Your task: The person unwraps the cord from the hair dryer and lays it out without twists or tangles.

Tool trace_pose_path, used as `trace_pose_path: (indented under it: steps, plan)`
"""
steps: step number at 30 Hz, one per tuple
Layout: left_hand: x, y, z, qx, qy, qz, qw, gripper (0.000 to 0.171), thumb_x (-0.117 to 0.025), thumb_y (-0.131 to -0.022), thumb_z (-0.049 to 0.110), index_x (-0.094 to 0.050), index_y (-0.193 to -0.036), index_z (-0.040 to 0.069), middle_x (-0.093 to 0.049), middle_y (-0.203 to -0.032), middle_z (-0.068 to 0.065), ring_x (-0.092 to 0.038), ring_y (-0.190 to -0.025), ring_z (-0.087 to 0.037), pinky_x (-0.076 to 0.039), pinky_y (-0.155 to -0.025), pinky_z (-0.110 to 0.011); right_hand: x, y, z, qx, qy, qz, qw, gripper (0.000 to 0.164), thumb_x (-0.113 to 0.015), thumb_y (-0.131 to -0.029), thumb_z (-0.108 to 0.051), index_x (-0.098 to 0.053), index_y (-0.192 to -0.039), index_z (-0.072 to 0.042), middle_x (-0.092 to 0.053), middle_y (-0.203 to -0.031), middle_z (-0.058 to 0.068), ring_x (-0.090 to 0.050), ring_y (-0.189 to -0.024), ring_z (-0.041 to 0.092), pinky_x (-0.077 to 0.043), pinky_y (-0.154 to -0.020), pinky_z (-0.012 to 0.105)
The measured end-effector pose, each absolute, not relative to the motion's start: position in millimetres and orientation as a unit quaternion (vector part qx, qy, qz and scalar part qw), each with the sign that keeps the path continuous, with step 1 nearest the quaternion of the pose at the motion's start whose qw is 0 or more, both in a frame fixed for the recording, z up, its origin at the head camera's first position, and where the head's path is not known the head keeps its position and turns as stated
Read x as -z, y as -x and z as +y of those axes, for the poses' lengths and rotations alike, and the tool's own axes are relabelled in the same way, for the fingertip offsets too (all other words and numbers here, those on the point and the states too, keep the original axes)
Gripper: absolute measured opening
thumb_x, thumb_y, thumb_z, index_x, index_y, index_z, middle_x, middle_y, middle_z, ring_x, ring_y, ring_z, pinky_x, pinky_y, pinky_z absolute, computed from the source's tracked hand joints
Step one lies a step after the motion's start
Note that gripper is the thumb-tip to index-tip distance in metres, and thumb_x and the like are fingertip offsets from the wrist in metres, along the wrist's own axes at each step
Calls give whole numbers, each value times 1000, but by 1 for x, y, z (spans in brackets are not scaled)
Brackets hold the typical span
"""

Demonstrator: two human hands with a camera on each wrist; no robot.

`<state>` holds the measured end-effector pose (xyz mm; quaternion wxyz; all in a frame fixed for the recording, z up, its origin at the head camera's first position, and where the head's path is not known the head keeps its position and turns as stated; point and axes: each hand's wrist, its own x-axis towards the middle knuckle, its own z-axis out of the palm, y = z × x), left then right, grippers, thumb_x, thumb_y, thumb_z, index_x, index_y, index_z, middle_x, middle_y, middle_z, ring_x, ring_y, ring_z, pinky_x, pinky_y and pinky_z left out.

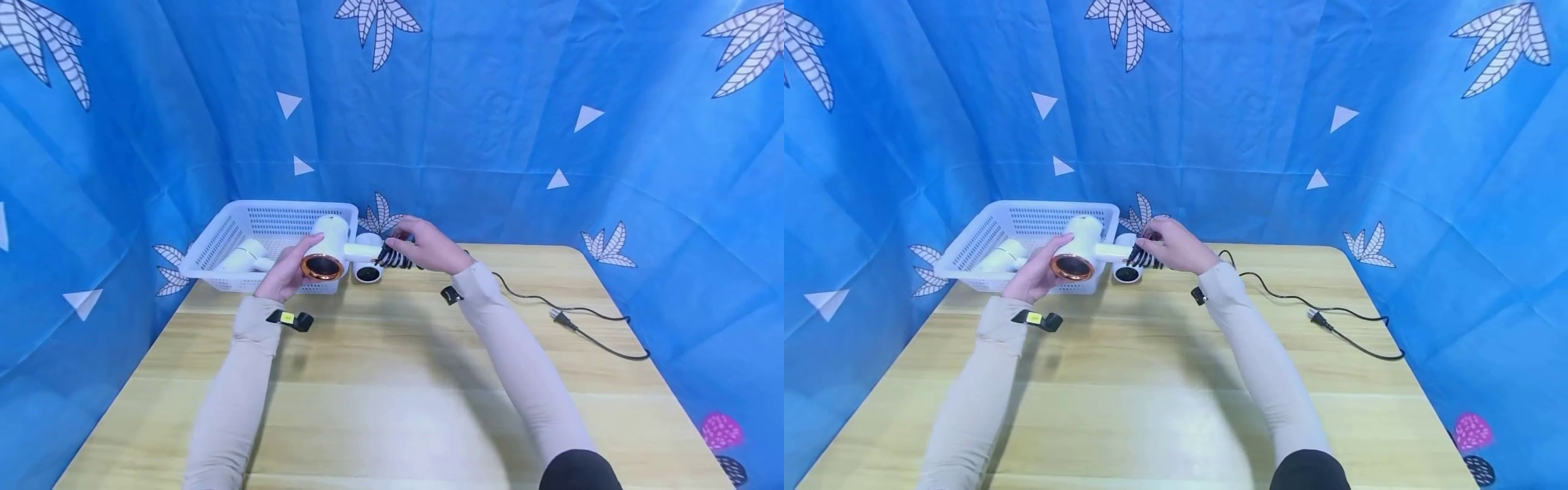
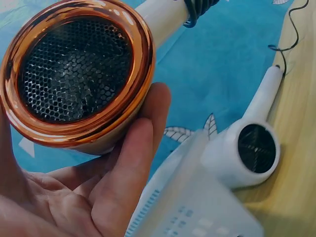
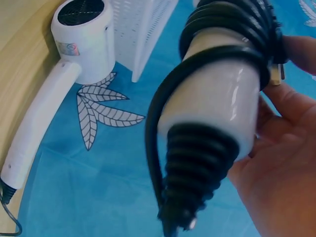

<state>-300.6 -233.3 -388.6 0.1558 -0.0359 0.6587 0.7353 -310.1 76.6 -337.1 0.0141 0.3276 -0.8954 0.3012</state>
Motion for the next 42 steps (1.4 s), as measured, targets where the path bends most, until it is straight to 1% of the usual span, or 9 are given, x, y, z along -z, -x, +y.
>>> trace_pose_path:
  steps: [5, 12, 15, 17, 23, 28, 34, 39, 42]
  plan:
    - [397, 296, -219, -734, 42, 660, 152, 53, -64, -96, 55, -55, -127, 13, -69, -98, 5, -70, -86, -8, -61, -74, -22, 339, 295, 88, -316, -310, -896, 46, 24, -63, -104, -26, -76, -113, -8, -62, -101, 7, -53, -94, 22, -47, -82, 35]
    - [402, 289, -198, -738, 38, 660, 134, 57, -64, -96, 53, -57, -129, 8, -69, -95, 3, -70, -81, -10, -61, -68, -23, 338, 270, 100, -346, -257, -901, 52, 23, -65, -103, -26, -76, -114, -8, -50, -65, -1, -41, -57, 14, -34, -55, 26]
    - [405, 289, -191, -743, 38, 655, 132, 60, -64, -96, 53, -56, -133, 6, -68, -98, 2, -69, -83, -11, -61, -71, -25, 338, 259, 102, -382, -225, -896, 32, 22, -65, -103, -23, -73, -114, -6, -59, -61, -1, -40, -49, 13, -30, -46, 23]
    - [406, 288, -188, -745, 36, 651, 138, 63, -64, -96, 53, -54, -137, 5, -68, -102, 1, -70, -86, -12, -63, -74, -27, 339, 252, 102, -410, -201, -890, 13, 22, -64, -103, -23, -70, -116, -6, -68, -67, 1, -49, -50, 12, -35, -44, 22]
    - [409, 287, -182, -741, 33, 656, 141, 69, -63, -96, 55, -52, -141, 3, -67, -105, 0, -70, -87, -11, -64, -74, -27, 347, 236, 100, -494, -151, -856, -8, 28, -68, -101, -25, -65, -120, -5, -79, -87, 11, -72, -67, 19, -60, -54, 32]
    - [410, 284, -175, -734, 22, 667, 126, 65, -64, -97, 52, -58, -134, -1, -72, -97, 1, -72, -81, -10, -65, -71, -26, 357, 231, 102, -549, -144, -823, -13, 28, -71, -98, -20, -63, -118, -2, -79, -85, 15, -73, -65, 22, -65, -57, 38]
    - [411, 286, -168, -744, 14, 656, 125, 57, -67, -97, 49, -62, -126, -1, -74, -93, 2, -73, -82, -10, -64, -74, -24, 360, 232, 103, -609, -129, -782, -43, 27, -73, -96, -12, -62, -115, 2, -79, -92, 22, -77, -70, 23, -68, -72, 46]
    - [415, 285, -170, -749, 10, 649, 131, 59, -67, -98, 47, -61, -129, -3, -75, -94, 1, -73, -83, -11, -63, -76, -23, 365, 230, 104, -632, -96, -766, -62, 29, -75, -95, -13, -61, -114, 4, -78, -97, 24, -79, -77, 25, -67, -80, 45]
    - [418, 283, -172, -744, 7, 654, 138, 63, -67, -97, 49, -59, -132, -4, -74, -96, 1, -74, -85, -11, -64, -78, -25, 370, 229, 104, -634, -91, -765, -62, 30, -76, -95, -16, -62, -111, 4, -78, -95, 24, -79, -76, 27, -67, -79, 47]
